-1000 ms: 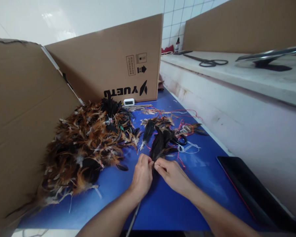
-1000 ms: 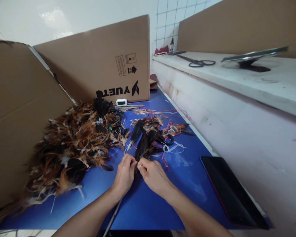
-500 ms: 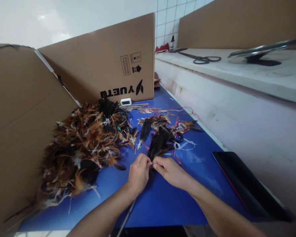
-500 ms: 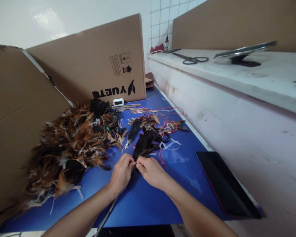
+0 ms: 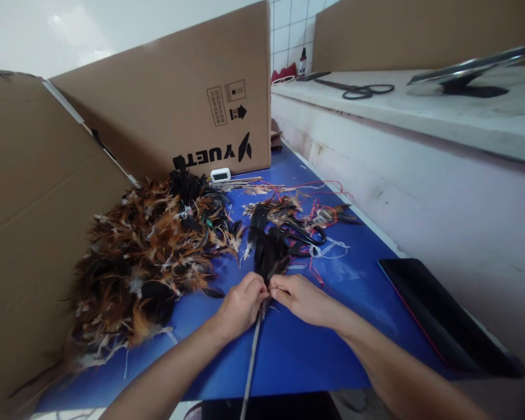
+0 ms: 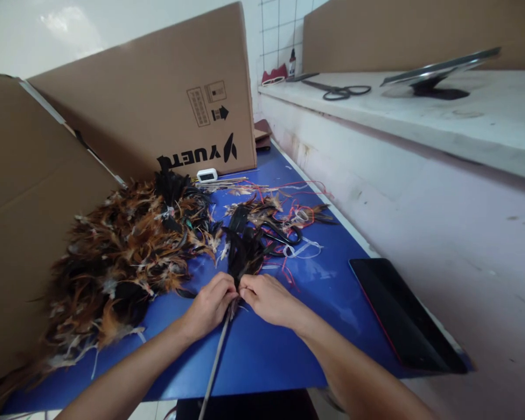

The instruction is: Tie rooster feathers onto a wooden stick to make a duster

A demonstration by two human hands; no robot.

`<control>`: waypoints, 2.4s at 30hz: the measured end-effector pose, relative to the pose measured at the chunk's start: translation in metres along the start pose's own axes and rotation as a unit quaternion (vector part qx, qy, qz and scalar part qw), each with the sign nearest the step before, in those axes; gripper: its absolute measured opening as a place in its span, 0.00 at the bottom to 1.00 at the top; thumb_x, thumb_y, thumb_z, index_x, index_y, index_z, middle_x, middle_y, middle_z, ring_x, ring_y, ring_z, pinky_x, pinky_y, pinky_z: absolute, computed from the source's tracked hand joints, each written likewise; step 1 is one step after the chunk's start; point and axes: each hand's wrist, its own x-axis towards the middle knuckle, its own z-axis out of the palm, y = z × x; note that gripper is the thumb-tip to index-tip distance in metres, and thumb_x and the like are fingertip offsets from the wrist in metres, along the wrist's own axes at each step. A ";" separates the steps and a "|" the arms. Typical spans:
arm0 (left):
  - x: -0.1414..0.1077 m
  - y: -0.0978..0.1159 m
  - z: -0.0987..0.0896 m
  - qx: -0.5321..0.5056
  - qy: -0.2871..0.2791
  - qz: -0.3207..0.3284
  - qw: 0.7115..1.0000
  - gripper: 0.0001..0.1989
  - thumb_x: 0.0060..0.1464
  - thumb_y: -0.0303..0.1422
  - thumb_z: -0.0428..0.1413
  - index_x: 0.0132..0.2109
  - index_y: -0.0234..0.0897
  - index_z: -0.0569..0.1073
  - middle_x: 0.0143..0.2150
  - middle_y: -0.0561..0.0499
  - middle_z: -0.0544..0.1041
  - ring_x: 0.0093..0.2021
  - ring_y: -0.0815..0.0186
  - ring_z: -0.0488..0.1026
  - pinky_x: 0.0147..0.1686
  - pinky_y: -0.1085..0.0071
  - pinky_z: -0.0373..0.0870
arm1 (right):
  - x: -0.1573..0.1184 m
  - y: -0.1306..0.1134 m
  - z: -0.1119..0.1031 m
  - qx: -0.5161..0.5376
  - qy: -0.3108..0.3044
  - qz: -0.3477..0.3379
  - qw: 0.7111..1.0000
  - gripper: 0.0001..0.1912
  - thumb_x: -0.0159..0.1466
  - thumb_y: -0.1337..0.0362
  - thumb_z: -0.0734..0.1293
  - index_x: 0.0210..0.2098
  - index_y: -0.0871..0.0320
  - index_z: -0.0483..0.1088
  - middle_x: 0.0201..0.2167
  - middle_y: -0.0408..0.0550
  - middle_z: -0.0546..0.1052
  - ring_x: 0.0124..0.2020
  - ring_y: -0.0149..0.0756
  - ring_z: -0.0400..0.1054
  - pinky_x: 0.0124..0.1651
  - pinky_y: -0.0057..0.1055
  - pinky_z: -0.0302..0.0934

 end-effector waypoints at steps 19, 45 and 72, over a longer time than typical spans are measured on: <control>-0.004 -0.009 0.005 -0.078 0.050 0.060 0.994 0.05 0.60 0.27 0.45 0.36 0.37 0.64 0.32 0.49 0.71 0.34 0.70 0.68 0.34 0.75 0.65 | 0.001 0.003 0.005 0.123 -0.069 0.012 0.990 0.08 0.58 0.67 0.59 0.23 0.58 0.59 0.18 0.36 0.59 0.21 0.25 0.51 0.22 0.24 0.44; 0.004 -0.008 0.004 -0.139 0.020 -0.123 0.982 0.08 0.56 0.36 0.53 0.34 0.36 0.69 0.26 0.55 0.71 0.26 0.73 0.67 0.29 0.78 0.62 | -0.001 -0.002 0.002 0.074 -0.009 0.043 0.996 0.09 0.58 0.66 0.59 0.25 0.58 0.69 0.19 0.38 0.66 0.21 0.26 0.56 0.25 0.24 0.47; 0.002 -0.009 0.004 -0.020 0.019 -0.029 0.999 0.04 0.56 0.31 0.53 0.34 0.35 0.69 0.28 0.54 0.73 0.29 0.73 0.70 0.31 0.78 0.65 | -0.010 -0.006 0.001 0.078 0.019 0.069 0.994 0.08 0.61 0.63 0.60 0.29 0.56 0.68 0.20 0.38 0.66 0.23 0.27 0.58 0.25 0.25 0.50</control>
